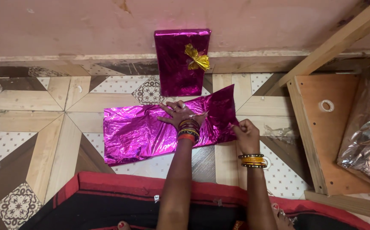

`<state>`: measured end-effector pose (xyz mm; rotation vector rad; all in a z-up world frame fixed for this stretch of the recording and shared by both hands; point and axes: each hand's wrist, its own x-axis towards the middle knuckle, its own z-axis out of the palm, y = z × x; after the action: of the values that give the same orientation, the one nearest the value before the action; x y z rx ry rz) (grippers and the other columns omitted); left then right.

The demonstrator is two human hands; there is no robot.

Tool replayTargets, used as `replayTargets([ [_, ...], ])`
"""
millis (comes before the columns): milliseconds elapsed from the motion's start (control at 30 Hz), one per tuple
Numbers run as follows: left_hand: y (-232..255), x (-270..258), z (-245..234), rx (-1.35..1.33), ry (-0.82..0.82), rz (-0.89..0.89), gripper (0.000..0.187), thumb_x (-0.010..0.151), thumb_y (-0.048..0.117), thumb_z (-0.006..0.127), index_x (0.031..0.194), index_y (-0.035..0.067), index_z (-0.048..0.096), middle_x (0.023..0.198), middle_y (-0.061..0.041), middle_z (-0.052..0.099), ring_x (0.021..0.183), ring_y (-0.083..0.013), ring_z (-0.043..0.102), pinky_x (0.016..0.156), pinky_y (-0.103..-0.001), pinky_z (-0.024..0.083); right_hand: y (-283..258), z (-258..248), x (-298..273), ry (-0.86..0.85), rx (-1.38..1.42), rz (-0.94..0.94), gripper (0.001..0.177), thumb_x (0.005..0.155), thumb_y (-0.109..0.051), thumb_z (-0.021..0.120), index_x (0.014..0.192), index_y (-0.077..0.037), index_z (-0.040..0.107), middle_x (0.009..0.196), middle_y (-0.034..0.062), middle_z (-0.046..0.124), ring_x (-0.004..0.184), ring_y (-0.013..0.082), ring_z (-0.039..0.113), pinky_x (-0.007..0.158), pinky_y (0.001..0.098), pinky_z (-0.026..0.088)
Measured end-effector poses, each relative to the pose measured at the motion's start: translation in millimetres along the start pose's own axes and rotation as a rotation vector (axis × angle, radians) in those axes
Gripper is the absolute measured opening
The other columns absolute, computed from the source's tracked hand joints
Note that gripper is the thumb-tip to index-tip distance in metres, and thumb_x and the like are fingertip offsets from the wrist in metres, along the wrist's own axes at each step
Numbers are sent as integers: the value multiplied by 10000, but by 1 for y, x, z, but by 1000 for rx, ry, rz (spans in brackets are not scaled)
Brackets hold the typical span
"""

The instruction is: The person wraps a rectangular object with pink metallic paper, folding the sides and securing them with clear tape. The person smooths the paper and tapes the edges to complete the wrapping.

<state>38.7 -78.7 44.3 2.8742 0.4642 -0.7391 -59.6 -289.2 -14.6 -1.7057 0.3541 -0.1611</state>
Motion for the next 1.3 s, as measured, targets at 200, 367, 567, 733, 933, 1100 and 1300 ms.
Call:
replayTargets([
  [200, -1, 2, 0, 59, -62, 24, 1243, 741, 963, 462, 1623, 146, 148, 1684, -299, -41, 1485, -599, -169, 1054, -869, 24, -29, 38, -23, -77, -21, -63, 161, 919, -12, 690, 806, -37, 577, 693, -12, 640, 615, 48, 589, 574, 193, 493],
  [367, -7, 12, 18, 70, -28, 43, 1192, 794, 938, 416, 1635, 165, 77, 1682, -261, -46, 1484, -565, -154, 1062, -857, 3, -33, 70, -42, -53, 14, -134, 142, 917, -13, 715, 838, -47, 602, 731, -24, 637, 659, 25, 576, 589, 191, 474],
  [567, -11, 31, 39, 202, 117, 40, 799, 967, 538, 526, 1609, 227, 165, 1665, -244, 5, 1485, -547, -52, 1036, -876, -20, -19, 104, -64, 41, -98, -128, 202, 926, -69, 760, 839, -33, 581, 656, -7, 502, 594, 51, 400, 525, 215, 334],
  [733, -17, 43, 49, 63, 117, 78, 660, 1007, 489, 489, 1567, 212, 276, 1688, -203, 69, 1516, -532, 29, 1069, -852, -2, -1, 116, -75, 52, 48, -198, 115, 953, -90, 694, 901, -43, 604, 728, -26, 588, 645, 48, 487, 570, 223, 415],
  [933, -38, 62, 48, 91, 73, 224, 595, 1044, 437, 491, 1558, 177, 343, 1686, -205, 213, 1519, -529, 136, 1145, -780, 40, 4, 121, -85, 46, -124, -246, 99, 939, -123, 694, 964, -38, 651, 753, 41, 669, 661, 118, 588, 606, 271, 487],
  [1100, -56, 81, 71, -104, 49, 266, 626, 993, 579, 350, 1537, 270, 322, 1683, -107, 236, 1560, -447, 102, 1195, -766, -16, -9, 111, -86, -106, -165, -388, 228, 913, -95, 642, 1122, -8, 668, 971, 117, 737, 878, 213, 718, 770, 323, 566],
  [1300, -68, 125, 139, 99, 1240, 483, 888, 878, 808, 318, 1581, 288, 162, 1664, -165, 189, 1521, -453, 101, 1134, -821, -40, -17, 106, -86, -212, -90, -378, 339, 932, -34, 529, 1249, 41, 620, 1123, 151, 767, 1061, 241, 751, 913, 337, 578],
])
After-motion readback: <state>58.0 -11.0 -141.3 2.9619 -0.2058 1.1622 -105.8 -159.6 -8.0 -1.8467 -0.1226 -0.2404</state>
